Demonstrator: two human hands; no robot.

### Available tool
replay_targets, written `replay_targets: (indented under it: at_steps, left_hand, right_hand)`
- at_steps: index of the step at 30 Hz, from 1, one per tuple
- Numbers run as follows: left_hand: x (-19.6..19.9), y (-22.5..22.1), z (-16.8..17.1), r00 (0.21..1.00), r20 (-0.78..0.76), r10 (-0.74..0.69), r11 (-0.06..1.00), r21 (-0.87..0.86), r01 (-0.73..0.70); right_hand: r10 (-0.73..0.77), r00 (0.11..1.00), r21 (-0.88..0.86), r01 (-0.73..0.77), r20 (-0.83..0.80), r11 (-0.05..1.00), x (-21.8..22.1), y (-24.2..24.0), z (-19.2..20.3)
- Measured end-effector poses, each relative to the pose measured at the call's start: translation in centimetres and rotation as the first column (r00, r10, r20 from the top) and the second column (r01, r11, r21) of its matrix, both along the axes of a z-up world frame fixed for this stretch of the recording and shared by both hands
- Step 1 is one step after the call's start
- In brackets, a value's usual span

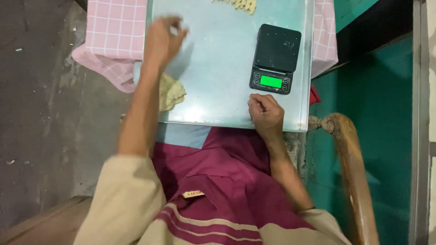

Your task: Manually shaping small pieces of dough into uniform thin cylinders and arranging them in rows on a metal tray.

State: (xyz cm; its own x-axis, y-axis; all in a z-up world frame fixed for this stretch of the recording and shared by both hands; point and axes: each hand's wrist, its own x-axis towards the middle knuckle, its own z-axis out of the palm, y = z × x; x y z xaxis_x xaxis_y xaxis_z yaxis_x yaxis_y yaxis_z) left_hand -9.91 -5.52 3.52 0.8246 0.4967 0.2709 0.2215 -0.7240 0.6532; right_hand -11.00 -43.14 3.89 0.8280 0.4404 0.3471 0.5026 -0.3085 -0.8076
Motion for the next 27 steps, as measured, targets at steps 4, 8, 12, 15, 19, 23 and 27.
replay_targets:
  at_steps: [4, 8, 12, 15, 19, 23, 27]
  left_hand:
    - [-10.7, -5.4, -2.1, 0.995, -0.070, -0.068, 0.953, 0.291, 0.085]
    - [-13.3, -8.6, -2.0, 0.993, -0.112, 0.038, 0.947, 0.320, 0.000]
    - [-13.4, -9.5, -1.9, 0.996, -0.018, 0.085, 0.925, 0.374, -0.072]
    - [-13.8, -9.7, -1.6, 0.996, -0.027, 0.085, 0.941, 0.330, -0.071]
    - [-14.5, -9.3, -1.0, 0.998, -0.050, 0.043, 0.966, 0.256, -0.028]
    - [-14.9, -9.3, -0.5, 0.999, -0.053, 0.007, 0.976, 0.217, 0.004]
    - [-14.9, -9.4, -0.6, 1.000, -0.013, 0.016, 0.976, 0.218, -0.013]
  right_hand:
    - [-0.039, 0.999, -0.058, 0.038, -0.030, 0.998, 0.9, -0.4, -3.1]
    - [-0.016, 0.996, -0.115, 0.006, -0.084, 0.993, 1.2, 1.0, -2.1]
    - [0.136, 0.990, -0.167, -0.139, -0.029, 0.976, 0.9, 5.3, -1.2]
    - [0.242, 0.965, -0.049, -0.248, -0.103, 0.968, 0.0, 10.3, -1.6]
    - [0.346, 0.898, 0.047, -0.347, -0.271, 0.937, -1.5, 15.0, -1.0]
    - [0.389, 0.888, 0.033, -0.393, -0.244, 0.919, -2.4, 15.3, -1.1]
    - [0.397, 0.892, 0.050, -0.396, -0.218, 0.917, -2.5, 16.3, -2.6]
